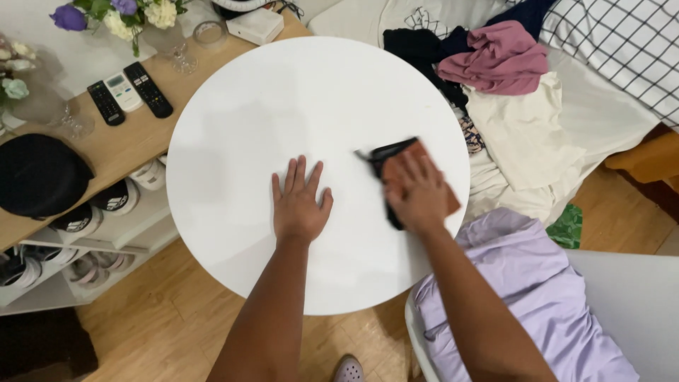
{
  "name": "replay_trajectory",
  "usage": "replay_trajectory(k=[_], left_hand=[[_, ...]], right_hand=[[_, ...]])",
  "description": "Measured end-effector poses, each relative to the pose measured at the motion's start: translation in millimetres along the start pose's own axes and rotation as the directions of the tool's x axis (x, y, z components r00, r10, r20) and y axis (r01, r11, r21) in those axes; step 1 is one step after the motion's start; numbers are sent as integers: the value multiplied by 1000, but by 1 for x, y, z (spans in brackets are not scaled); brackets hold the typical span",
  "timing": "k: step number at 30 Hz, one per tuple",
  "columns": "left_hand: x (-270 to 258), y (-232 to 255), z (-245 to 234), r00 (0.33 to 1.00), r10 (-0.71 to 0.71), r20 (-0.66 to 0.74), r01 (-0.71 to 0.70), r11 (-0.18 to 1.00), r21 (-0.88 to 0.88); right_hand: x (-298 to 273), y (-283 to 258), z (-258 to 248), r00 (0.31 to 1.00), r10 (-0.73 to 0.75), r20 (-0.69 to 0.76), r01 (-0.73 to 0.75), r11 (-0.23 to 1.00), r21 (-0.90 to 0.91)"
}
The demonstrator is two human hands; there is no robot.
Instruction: The person wipes a white round table with a brown cloth, then moves to a wooden side table to wipe its surface. They temporarily move a black case and remote controls aside to clean underneath, then return them. Finally, they wipe the white round table again.
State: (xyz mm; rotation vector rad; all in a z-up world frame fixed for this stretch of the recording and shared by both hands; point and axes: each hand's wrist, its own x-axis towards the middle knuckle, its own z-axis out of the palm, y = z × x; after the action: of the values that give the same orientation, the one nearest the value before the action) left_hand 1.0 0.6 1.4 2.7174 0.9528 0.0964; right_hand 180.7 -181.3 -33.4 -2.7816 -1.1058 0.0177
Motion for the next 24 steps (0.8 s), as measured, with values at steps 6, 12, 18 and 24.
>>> replay_trajectory(k=[6,12,18,24], left_hand=[[-1,1,5,999,-15,-43,15,1000,9],[-4,-7,16,983,30,-179,-32,999,-8],[-6,-9,18,970,25,-241,-32,999,-26],[-5,-4,11,976,12,-218,-8,1000,19]], right_hand=[[-43,-4,-12,960,269,-76,-262,961,91],[-103,-87,-22,994,103,-32,-102,994,39],[-109,-69,-26,996,-82,38,79,995,63],[-63,15,-25,995,97,14,-97,994,41]])
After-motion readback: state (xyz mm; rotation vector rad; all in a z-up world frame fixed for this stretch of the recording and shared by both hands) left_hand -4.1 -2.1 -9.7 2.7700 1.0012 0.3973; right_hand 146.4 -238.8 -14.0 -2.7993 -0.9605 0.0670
